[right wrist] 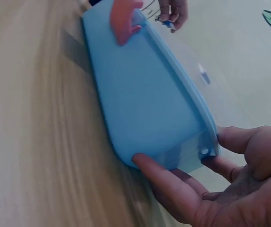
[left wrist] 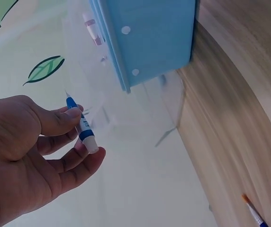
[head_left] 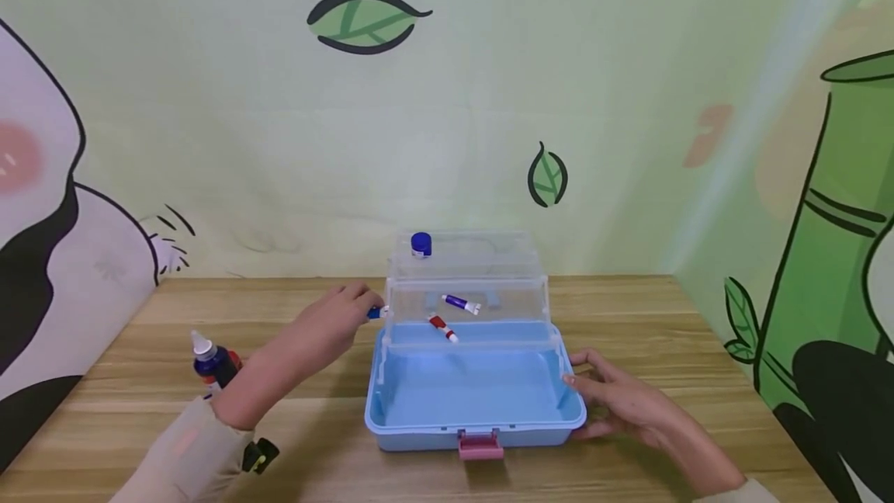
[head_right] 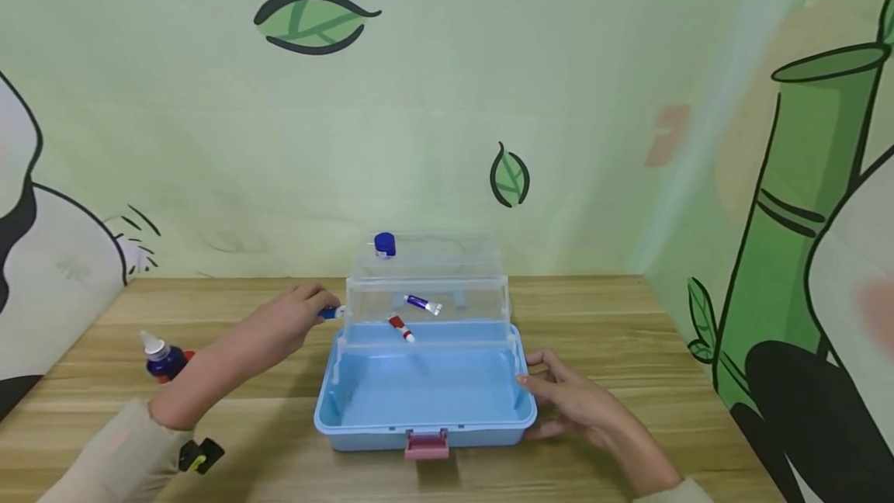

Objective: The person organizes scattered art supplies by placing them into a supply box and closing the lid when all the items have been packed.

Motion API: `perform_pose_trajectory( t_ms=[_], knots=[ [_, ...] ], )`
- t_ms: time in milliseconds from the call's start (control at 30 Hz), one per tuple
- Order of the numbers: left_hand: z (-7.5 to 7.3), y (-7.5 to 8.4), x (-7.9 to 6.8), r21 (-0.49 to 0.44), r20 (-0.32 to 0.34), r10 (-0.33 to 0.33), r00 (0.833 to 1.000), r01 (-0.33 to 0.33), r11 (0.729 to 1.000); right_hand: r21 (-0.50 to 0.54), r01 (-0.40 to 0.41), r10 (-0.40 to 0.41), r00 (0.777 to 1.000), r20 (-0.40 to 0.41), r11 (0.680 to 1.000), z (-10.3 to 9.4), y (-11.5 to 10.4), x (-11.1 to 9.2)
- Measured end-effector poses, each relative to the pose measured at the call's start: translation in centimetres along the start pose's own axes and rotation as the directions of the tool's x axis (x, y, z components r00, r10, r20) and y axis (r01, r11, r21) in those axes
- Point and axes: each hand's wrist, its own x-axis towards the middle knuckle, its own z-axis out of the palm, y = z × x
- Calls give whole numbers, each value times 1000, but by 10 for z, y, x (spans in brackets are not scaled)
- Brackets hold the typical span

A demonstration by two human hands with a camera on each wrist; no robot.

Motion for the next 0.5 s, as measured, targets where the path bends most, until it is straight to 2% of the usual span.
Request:
perform_pose_trajectory(
  t_ms=[300,500],
  knots=[
    [-3,2,3,22,-11,24,1000,-24,999,18,21,-22,996,82,1000,-5,-1,1],
    [-5,2,4,-4,-22,44,999,-44,999,-26,29,-27,995,99,999,-9,-5,2]
  ],
)
